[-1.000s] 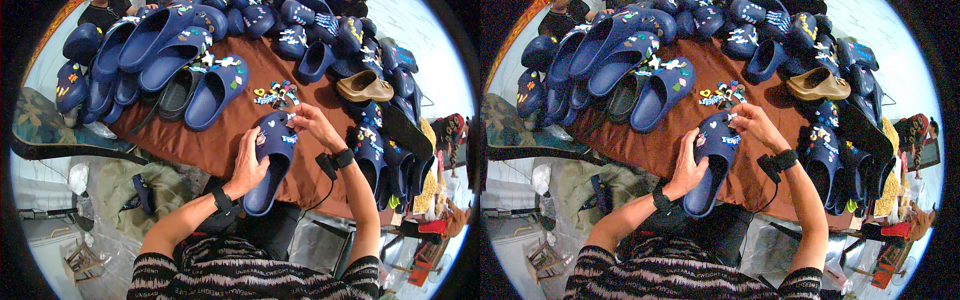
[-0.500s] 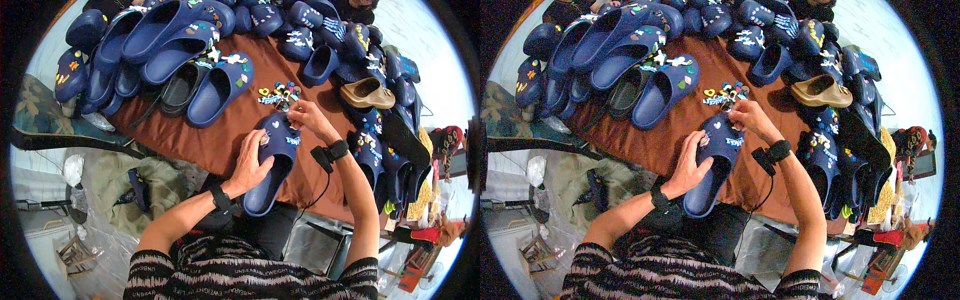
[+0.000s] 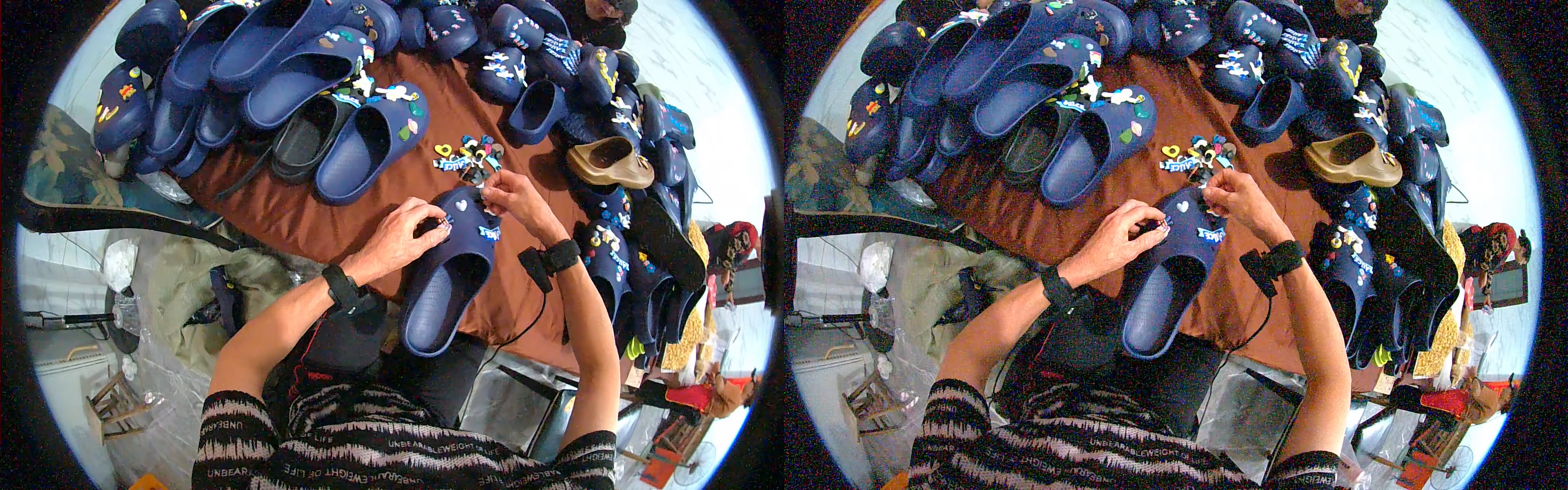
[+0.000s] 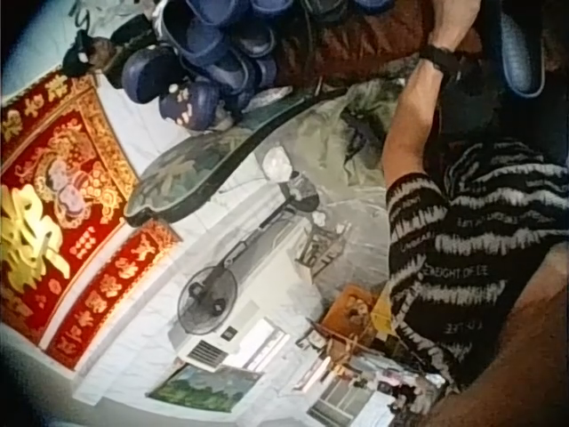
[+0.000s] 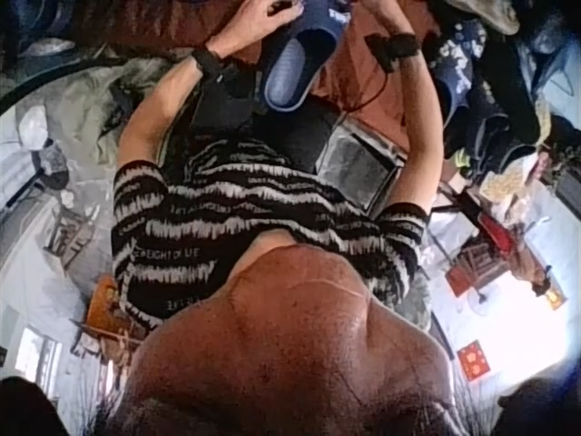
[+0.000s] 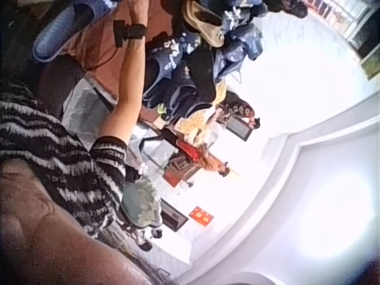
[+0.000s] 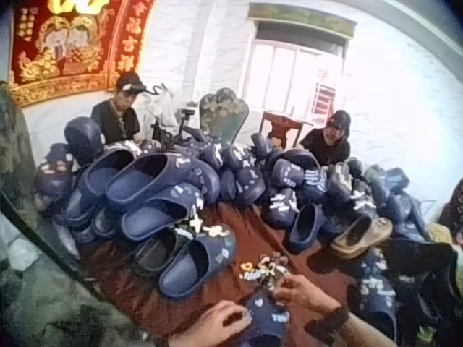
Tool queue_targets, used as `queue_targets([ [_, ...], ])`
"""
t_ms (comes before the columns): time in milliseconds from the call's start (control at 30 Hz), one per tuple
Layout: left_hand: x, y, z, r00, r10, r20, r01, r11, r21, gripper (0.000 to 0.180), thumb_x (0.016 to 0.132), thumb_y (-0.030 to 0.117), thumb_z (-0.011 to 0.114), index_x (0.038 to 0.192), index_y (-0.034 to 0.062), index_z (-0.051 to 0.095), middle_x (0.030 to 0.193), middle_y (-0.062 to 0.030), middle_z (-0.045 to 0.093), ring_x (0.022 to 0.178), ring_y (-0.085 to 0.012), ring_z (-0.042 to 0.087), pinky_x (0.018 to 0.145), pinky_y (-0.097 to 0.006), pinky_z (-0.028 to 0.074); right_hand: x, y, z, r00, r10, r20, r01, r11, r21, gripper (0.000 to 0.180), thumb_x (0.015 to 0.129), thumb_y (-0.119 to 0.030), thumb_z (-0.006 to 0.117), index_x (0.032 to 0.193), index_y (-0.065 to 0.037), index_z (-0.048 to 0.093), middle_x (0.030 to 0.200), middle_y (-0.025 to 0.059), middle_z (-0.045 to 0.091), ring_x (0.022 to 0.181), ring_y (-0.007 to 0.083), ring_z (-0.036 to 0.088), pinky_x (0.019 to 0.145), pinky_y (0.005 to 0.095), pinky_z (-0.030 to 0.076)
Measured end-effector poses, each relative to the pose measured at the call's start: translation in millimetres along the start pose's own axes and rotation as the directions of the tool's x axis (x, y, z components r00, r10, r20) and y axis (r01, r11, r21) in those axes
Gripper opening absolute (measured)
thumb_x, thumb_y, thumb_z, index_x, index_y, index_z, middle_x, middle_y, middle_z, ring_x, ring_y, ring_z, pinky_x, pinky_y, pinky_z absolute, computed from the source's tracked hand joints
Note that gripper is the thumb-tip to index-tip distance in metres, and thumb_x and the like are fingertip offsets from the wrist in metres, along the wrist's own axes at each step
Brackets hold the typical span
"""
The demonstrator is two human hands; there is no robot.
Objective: Applying decorative charms to the holes of foam clogs.
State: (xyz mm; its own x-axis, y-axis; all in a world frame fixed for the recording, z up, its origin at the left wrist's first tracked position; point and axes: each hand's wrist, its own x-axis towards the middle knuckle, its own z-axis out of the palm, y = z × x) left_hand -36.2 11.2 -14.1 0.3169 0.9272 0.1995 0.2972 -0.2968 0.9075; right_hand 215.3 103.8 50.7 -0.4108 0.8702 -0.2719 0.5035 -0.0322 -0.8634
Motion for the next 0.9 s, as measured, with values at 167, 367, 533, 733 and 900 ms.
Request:
queue_targets([
  [167,1,-20,-6,0.985,0.173,0.017,-0.173,0.976,0.134,0.03,0.094,0.023,0.063,0.118,0.0056,0.064,0.109,-0.0146,0.061,0.105,-0.0281,0.062,0.091,-0.039,0.051,-1,0,5,0.999,0.005,-0.034,-0.005,1.0,-0.004,0.016,0.095,-0.014,0.065,0.087,-0.002,0.059,0.073,-0.0001,0.059,0.064,0.0079,0.052,0.057,0.024,0.043],
  [367,9,-1,-7,0.998,0.06,0.015,-0.061,0.996,0.068,0.024,0.095,0.02,0.061,0.112,0.005,0.067,0.1,-0.0144,0.062,0.095,-0.0289,0.064,0.085,-0.039,0.051,-3,5,5,0.998,-0.038,-0.043,0.039,0.999,0.024,0.015,0.095,-0.015,0.066,0.088,-0.003,0.059,0.073,-0.0013,0.058,0.064,0.0074,0.052,0.058,0.0238,0.042],
  [533,4,9,0,0.994,0.105,-0.011,-0.104,0.992,0.077,0.024,0.095,0.024,0.063,0.106,0.0033,0.068,0.094,-0.0129,0.062,0.088,-0.028,0.066,0.079,-0.04,0.053,-1,5,5,0.998,-0.051,-0.02,0.052,0.999,0.01,0.013,0.096,-0.015,0.064,0.091,-0.004,0.059,0.075,-0.0015,0.058,0.066,0.0071,0.052,0.059,0.0236,0.043],
  [733,-13,14,-1,0.989,0.146,0.028,-0.148,0.984,0.094,0.043,0.091,0.033,0.067,0.12,0.0023,0.06,0.113,-0.0156,0.058,0.108,-0.0348,0.059,0.092,-0.044,0.049,-1,6,5,0.999,-0.034,-0.023,0.035,0.999,0.038,0.014,0.097,-0.016,0.065,0.091,-0.004,0.06,0.075,-0.0017,0.058,0.067,0.0073,0.053,0.059,0.0236,0.044],
  [900,-22,32,-4,0.986,0.084,0.141,-0.118,0.96,0.253,0.071,0.082,0.043,0.075,0.134,0.0033,0.047,0.131,-0.0196,0.047,0.124,-0.0397,0.048,0.101,-0.049,0.044,-1,7,5,0.999,-0.034,-0.025,0.035,0.999,0.031,0.015,0.097,-0.016,0.064,0.091,-0.004,0.06,0.075,-0.0017,0.058,0.066,0.0074,0.053,0.06,0.0237,0.044],
])
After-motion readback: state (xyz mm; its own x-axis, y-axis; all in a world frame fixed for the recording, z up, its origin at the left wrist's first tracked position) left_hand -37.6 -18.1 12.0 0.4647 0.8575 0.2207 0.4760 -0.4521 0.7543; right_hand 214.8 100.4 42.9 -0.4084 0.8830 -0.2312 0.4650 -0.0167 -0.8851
